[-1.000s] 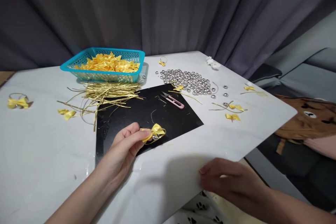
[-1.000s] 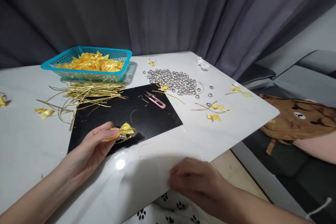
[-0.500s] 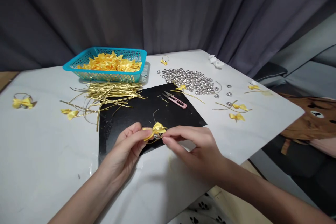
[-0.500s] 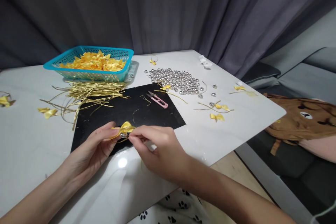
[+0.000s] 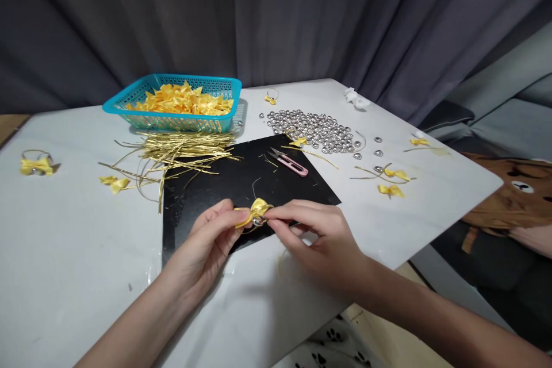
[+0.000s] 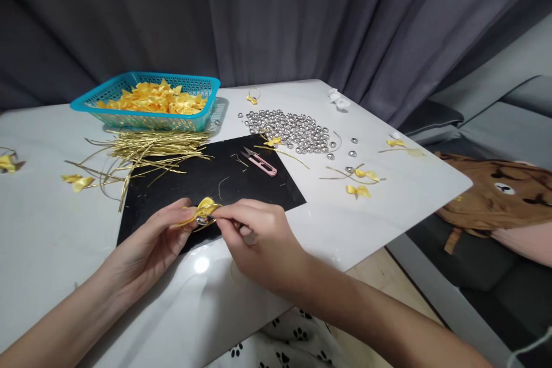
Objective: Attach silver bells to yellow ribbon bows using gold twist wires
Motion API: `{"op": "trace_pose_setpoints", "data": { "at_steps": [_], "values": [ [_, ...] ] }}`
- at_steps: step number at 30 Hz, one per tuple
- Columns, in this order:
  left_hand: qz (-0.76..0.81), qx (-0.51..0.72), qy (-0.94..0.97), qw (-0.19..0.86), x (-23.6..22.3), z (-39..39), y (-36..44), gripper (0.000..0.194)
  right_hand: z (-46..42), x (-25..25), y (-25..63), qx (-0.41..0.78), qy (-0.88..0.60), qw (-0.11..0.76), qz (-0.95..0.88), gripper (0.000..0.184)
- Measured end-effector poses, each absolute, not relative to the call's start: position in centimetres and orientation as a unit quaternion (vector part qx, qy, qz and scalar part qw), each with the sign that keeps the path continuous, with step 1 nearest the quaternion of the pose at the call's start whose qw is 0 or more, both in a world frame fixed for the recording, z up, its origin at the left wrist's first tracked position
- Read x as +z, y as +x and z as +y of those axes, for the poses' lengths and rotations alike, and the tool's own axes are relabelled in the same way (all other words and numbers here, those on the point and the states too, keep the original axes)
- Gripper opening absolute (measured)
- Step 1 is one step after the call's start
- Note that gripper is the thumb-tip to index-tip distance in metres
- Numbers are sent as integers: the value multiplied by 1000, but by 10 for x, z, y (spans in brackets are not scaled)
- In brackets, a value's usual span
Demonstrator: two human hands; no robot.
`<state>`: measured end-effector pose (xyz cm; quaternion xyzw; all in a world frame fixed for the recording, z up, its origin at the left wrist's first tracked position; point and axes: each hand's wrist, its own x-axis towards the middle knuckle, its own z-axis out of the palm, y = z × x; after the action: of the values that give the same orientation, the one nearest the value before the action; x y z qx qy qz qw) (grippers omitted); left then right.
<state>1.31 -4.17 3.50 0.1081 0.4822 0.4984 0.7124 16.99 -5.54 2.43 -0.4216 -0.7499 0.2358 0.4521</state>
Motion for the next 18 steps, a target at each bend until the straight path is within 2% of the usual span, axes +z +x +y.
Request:
{"op": "trace_pose_setpoints", "data": {
  "at_steps": [18],
  "values": [
    [491, 491, 134, 707, 33, -42, 13, 32, -59, 21, 167, 221, -427, 467, -742, 17]
  ]
}}
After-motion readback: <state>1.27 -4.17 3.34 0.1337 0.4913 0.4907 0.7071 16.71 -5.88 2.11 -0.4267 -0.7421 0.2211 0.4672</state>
